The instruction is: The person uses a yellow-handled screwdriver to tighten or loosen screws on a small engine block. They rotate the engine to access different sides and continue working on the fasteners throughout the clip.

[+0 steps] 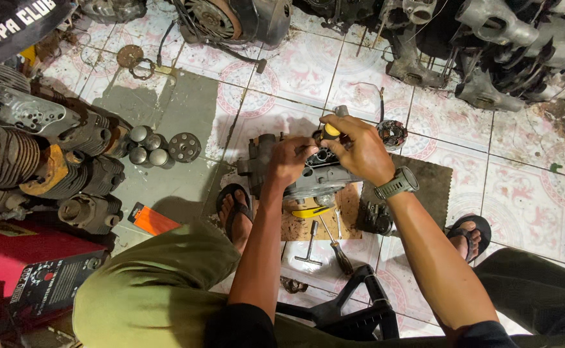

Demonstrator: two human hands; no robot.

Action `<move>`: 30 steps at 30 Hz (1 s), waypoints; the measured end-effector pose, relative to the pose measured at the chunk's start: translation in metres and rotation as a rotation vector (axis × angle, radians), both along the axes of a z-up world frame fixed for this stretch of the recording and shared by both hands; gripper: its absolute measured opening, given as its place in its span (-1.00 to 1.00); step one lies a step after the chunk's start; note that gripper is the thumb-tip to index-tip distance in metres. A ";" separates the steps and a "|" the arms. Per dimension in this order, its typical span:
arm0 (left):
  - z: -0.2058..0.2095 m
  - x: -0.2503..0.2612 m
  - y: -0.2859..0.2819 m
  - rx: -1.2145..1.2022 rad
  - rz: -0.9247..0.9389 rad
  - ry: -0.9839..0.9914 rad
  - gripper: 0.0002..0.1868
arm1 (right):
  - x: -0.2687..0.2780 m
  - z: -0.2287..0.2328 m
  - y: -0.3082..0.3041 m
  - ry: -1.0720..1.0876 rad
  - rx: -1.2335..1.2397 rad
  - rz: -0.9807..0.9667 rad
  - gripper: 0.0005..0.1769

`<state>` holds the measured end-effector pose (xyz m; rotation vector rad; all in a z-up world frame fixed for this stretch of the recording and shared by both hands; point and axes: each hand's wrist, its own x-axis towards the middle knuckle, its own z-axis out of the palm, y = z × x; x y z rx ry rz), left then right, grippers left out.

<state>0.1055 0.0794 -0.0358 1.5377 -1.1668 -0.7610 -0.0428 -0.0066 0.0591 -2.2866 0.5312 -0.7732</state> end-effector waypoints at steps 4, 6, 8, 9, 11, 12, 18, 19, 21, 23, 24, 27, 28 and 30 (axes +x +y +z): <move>-0.008 0.001 -0.002 0.041 0.040 -0.006 -0.76 | 0.002 -0.005 0.001 -0.006 -0.033 -0.028 -0.55; -0.007 0.001 0.000 0.057 0.044 -0.008 -0.74 | 0.002 -0.009 0.001 -0.006 -0.034 -0.064 -0.53; -0.011 0.002 -0.001 0.057 0.048 0.009 -0.76 | 0.002 -0.012 0.000 -0.002 -0.029 -0.077 -0.54; -0.013 0.001 0.000 0.060 0.052 0.028 -0.77 | 0.001 -0.014 0.001 0.005 -0.022 -0.091 -0.55; -0.011 0.000 0.000 0.074 0.048 0.015 -0.78 | 0.002 -0.011 0.001 0.010 -0.035 -0.085 -0.56; -0.009 0.000 0.000 0.087 0.044 0.000 -0.78 | 0.003 -0.009 0.001 0.014 -0.049 -0.079 -0.57; -0.006 0.001 0.004 0.042 0.055 0.072 -0.83 | 0.004 -0.016 0.000 0.058 -0.063 -0.090 -0.65; -0.008 -0.001 0.003 0.042 0.053 0.073 -0.83 | 0.004 -0.018 -0.001 0.058 -0.062 -0.091 -0.65; -0.014 -0.003 0.002 0.022 0.045 0.074 -0.82 | 0.005 -0.022 -0.002 0.086 -0.071 -0.108 -0.67; -0.007 -0.002 0.006 0.046 0.055 0.042 -0.82 | 0.010 -0.021 0.002 0.090 -0.075 -0.115 -0.76; -0.003 -0.002 0.007 0.070 0.062 0.009 -0.81 | 0.012 -0.021 0.003 0.093 -0.079 -0.125 -0.79; -0.014 -0.003 0.003 0.117 0.074 -0.015 -0.84 | 0.021 -0.029 0.005 -0.038 0.200 -0.143 -0.77; -0.014 -0.007 0.006 0.120 0.078 -0.014 -0.84 | 0.025 -0.029 0.010 -0.037 0.203 -0.140 -0.77; -0.012 -0.014 0.008 0.214 0.156 -0.053 -0.84 | 0.035 -0.029 0.019 -0.166 0.452 -0.264 -0.62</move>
